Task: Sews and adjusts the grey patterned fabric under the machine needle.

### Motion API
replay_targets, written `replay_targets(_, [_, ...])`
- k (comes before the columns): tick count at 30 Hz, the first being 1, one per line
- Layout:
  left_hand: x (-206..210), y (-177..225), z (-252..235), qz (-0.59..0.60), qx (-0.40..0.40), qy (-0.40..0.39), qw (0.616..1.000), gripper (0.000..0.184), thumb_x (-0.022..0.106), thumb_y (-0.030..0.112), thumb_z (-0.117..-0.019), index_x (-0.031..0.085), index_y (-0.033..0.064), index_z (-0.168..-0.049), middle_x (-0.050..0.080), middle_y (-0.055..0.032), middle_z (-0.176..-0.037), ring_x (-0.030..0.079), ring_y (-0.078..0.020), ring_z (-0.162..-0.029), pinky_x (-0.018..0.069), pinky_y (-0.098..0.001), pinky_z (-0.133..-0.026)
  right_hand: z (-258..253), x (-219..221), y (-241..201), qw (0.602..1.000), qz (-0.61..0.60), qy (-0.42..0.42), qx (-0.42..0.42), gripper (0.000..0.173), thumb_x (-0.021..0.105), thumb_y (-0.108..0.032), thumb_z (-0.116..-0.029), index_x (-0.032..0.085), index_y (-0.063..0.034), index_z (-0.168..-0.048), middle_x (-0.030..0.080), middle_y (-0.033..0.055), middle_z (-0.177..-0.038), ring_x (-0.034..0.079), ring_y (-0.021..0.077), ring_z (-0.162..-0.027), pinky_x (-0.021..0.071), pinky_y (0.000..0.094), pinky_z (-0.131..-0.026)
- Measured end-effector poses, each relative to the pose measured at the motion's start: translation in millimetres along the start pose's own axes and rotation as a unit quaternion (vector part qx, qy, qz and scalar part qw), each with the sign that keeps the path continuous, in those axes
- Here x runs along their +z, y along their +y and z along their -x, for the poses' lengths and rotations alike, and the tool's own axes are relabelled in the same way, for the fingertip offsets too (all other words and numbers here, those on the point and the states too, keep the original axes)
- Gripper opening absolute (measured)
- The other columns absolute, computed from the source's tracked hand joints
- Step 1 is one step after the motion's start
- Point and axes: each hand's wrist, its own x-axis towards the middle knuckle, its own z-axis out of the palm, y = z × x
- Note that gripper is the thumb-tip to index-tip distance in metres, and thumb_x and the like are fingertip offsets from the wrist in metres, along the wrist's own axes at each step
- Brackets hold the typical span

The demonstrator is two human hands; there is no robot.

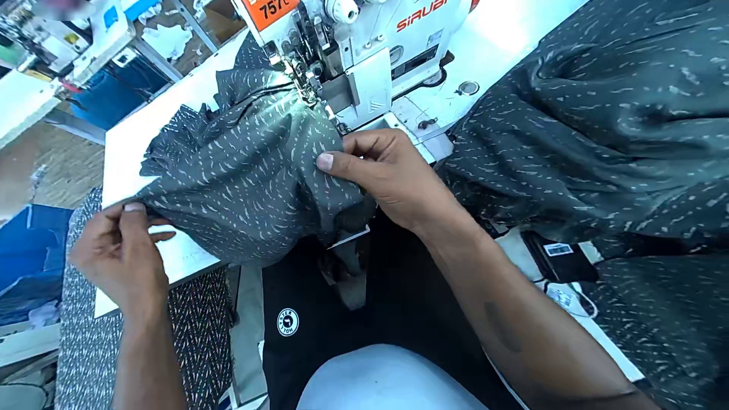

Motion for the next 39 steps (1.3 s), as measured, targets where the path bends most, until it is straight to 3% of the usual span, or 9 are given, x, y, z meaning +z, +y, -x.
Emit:
replay_targets(7, [15,-31,-11,-0.013,-0.032,-0.038,0.999,0.018,0.054,0.015,-0.1040,0.066,0.0021,-0.105,0.069,0.0022,-0.086,0.071,-0.0077,-0.075,0.0636,-0.0305,-0.068,55,-6,61,0.989,0.130,0.015,0.068,0.020,0.074,-0.025,-0.0935,0.070,-0.0103,-0.080,0.067,0.0007,-0.076,0.061,0.0109,-0.062,0.0533,0.0301,-0.055])
replay_targets(13, [10,-33,-23,0.003,0.000,-0.002,1.000,0.015,0.053,0.013,-0.1032,0.064,0.0029,-0.104,0.067,0.0055,-0.087,0.069,-0.0064,-0.076,0.0621,-0.0313,-0.070,104,-4,44,0.935,0.341,0.043,-0.085,0.015,0.072,-0.022,-0.0926,0.073,-0.0101,-0.084,0.066,0.0020,-0.095,0.063,0.0059,-0.083,0.0548,0.0200,-0.069])
replay_targets(17, [11,-50,-40,-0.060,0.005,-0.073,0.996,0.028,0.055,0.020,-0.1037,0.065,0.0007,-0.122,0.063,-0.0104,-0.125,0.067,-0.0170,-0.106,0.0609,-0.0401,-0.086,118,-11,73,0.886,0.457,0.058,-0.049,0.008,0.070,-0.015,-0.0939,0.074,-0.0078,-0.092,0.061,0.0175,-0.131,0.071,0.0231,-0.089,0.0624,0.0396,-0.070])
replay_targets(22, [17,-33,-4,-0.169,-0.100,-0.150,0.969,0.062,0.054,0.042,-0.1037,0.044,0.0028,-0.150,0.040,-0.0280,-0.152,0.061,-0.0376,-0.118,0.0559,-0.0567,-0.090,134,5,79,0.914,0.393,0.016,-0.095,0.012,0.067,-0.018,-0.0957,0.074,-0.0090,-0.095,0.066,0.0100,-0.114,0.068,0.0171,-0.097,0.0608,0.0317,-0.079])
replay_targets(25, [26,-35,22,-0.248,-0.155,-0.190,0.937,0.080,0.058,0.055,-0.0980,0.044,-0.0067,-0.147,0.046,-0.0370,-0.144,0.053,-0.0517,-0.125,0.0415,-0.0716,-0.101,109,5,73,0.971,0.231,-0.031,-0.046,0.010,0.063,-0.012,-0.0948,0.069,-0.0060,-0.101,0.069,0.0026,-0.095,0.067,0.0085,-0.086,0.0584,0.0273,-0.076])
replay_targets(29, [35,-36,22,-0.324,-0.184,-0.203,0.906,0.064,0.064,0.049,-0.0982,0.057,-0.0029,-0.134,0.066,-0.0278,-0.106,0.063,-0.0469,-0.097,0.0446,-0.0724,-0.085,62,12,53,0.988,0.088,-0.043,0.120,0.049,0.065,-0.027,-0.0990,0.050,-0.0019,-0.138,0.072,0.0070,-0.109,0.072,0.0131,-0.084,0.0624,0.0338,-0.076])
replay_targets(34, [33,-24,24,0.119,-0.263,-0.072,0.955,0.016,0.046,0.011,-0.1026,0.059,0.0077,-0.111,0.067,0.0001,-0.097,0.067,-0.0082,-0.089,0.0590,-0.0316,-0.080,23,15,42,0.983,0.083,0.009,0.161,0.053,0.074,-0.025,-0.0960,0.049,-0.0012,-0.137,0.070,0.0092,-0.087,0.071,0.0179,-0.063,0.0651,0.0345,-0.059])
replay_targets(36, [23,-24,31,0.454,-0.320,-0.068,0.829,0.036,0.026,0.027,-0.1089,0.056,0.0138,-0.124,0.070,-0.0041,-0.113,0.069,-0.0173,-0.108,0.0585,-0.0440,-0.093,24,11,43,0.964,0.252,0.044,0.077,0.043,0.071,-0.034,-0.0958,0.063,-0.0055,-0.126,0.071,0.0030,-0.086,0.068,0.0132,-0.068,0.0599,0.0351,-0.065])
replay_targets(39, [36,-18,48,0.614,-0.369,-0.106,0.690,0.050,0.040,0.057,-0.1033,0.059,0.0219,-0.134,0.069,-0.0056,-0.126,0.067,-0.0226,-0.118,0.0581,-0.0510,-0.095,21,7,41,0.921,0.373,0.112,-0.012,0.050,0.067,-0.051,-0.0954,0.067,-0.0076,-0.121,0.068,0.0081,-0.105,0.068,0.0186,-0.086,0.0597,0.0413,-0.075])
